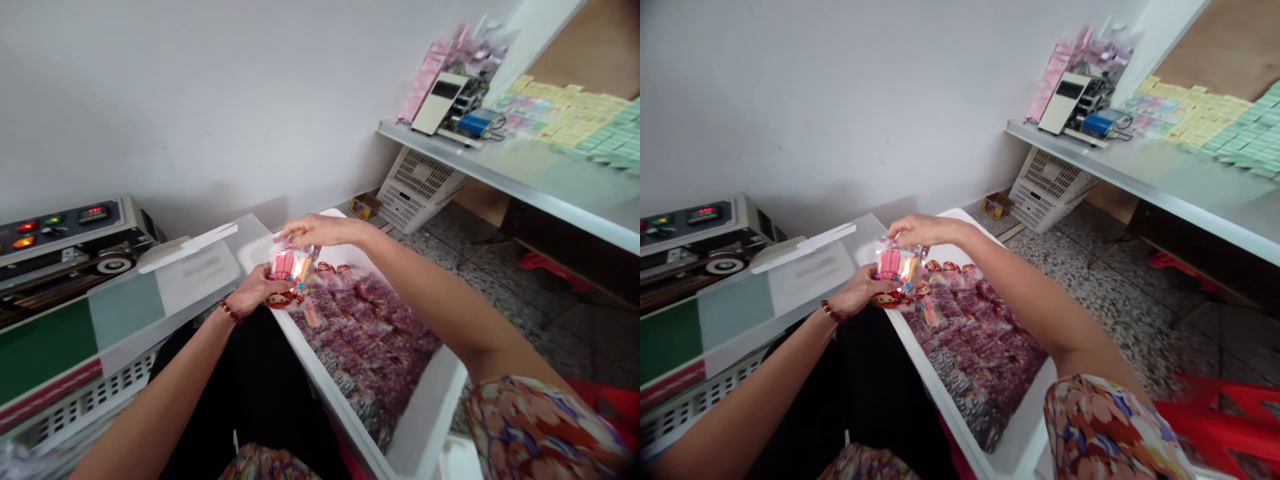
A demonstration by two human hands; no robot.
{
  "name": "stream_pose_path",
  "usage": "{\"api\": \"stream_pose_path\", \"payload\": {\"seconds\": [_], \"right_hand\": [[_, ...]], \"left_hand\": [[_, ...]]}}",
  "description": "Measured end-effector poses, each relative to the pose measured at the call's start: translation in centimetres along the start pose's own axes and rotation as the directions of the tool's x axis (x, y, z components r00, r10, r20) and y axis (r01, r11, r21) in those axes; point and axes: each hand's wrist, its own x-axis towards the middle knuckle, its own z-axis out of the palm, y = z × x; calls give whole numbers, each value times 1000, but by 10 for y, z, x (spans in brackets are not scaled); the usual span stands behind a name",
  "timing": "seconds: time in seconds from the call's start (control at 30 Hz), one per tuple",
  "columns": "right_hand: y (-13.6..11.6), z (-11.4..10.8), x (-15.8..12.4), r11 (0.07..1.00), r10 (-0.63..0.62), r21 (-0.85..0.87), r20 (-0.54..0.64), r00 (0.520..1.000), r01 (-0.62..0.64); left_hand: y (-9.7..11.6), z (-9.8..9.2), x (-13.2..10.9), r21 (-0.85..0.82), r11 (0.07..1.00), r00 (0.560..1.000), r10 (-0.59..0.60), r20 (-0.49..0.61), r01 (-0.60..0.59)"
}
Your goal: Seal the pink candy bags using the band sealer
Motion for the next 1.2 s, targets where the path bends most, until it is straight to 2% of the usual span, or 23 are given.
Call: {"api": "stream_pose_path", "payload": {"seconds": [0.07, 0.17, 0.27, 0.33, 0.4, 0.47, 0.57, 0.6, 0.67, 0.73, 0.77, 0.83, 0.87, 0.93, 1.0, 1.07, 1.1, 1.2], "right_hand": [[9, 3, -3, 987, 6, 161, -90, 996, 9], [21, 23, 4, 951, 6, 307, -114, 993, 29], [25, 64, 30, 904, -100, 399, -147, 984, 151], [21, 94, 55, 807, -203, 522, -194, 960, 276], [14, 120, 80, 723, -192, 620, -242, 951, 304], [6, 137, 104, 701, -155, 646, -275, 949, 302], [-3, 147, 136, 732, -125, 616, -296, 947, 289], [-5, 147, 146, 754, -111, 598, -294, 949, 273], [-8, 145, 166, 828, -69, 516, -299, 952, 222], [-10, 143, 184, 930, -18, 341, -329, 944, 137], [-11, 142, 192, 968, 5, 237, -350, 937, 83], [-13, 143, 205, 998, 50, 50, -382, 923, -33], [-15, 144, 209, 997, 73, -9, -391, 918, -83], [-18, 147, 214, 977, 108, -121, -414, 904, -173], [-21, 148, 215, 918, 122, -284, -464, 878, -278], [-22, 149, 213, 829, 126, -419, -505, 854, -370], [-22, 149, 211, 798, 127, -457, -510, 851, -393], [-24, 150, 206, 778, 100, -499, -502, 859, -382]], "left_hand": [[0, -9, -8, -88, 996, 998, 12, -59, -18], [2, -24, -21, -204, 975, 984, 52, -172, -87], [3, -42, -32, -262, 952, 953, 78, -291, -158], [5, -56, -39, -262, 949, 941, 85, -328, -177], [5, -71, -47, -225, 954, 927, 109, -359, -200], [4, -85, -54, -151, 954, 881, 170, -441, -259], [-2, -105, -62, -50, 941, 783, 247, -571, -334], [-5, -112, -63, -31, 942, 759, 249, -601, -333], [-10, -125, -62, -5, 960, 743, 213, -635, -280], [-14, -138, -59, 51, 979, 729, 180, -660, -195], [-16, -145, -56, 107, 986, 712, 168, -682, -131], [-17, -156, -51, 275, 959, 646, 168, -744, 68], [-18, -160, -49, 366, 910, 606, 181, -774, 196], [-21, -165, -45, 497, 751, 545, 219, -809, 435], [-26, -167, -45, 561, 615, 513, 278, -812, 555], [-33, -169, -47, 623, 542, 515, 359, -778, 564], [-37, -171, -50, 672, 512, 539, 405, -739, 536], [-50, -180, -58, 822, 406, 656, 500, -566, 400]]}}
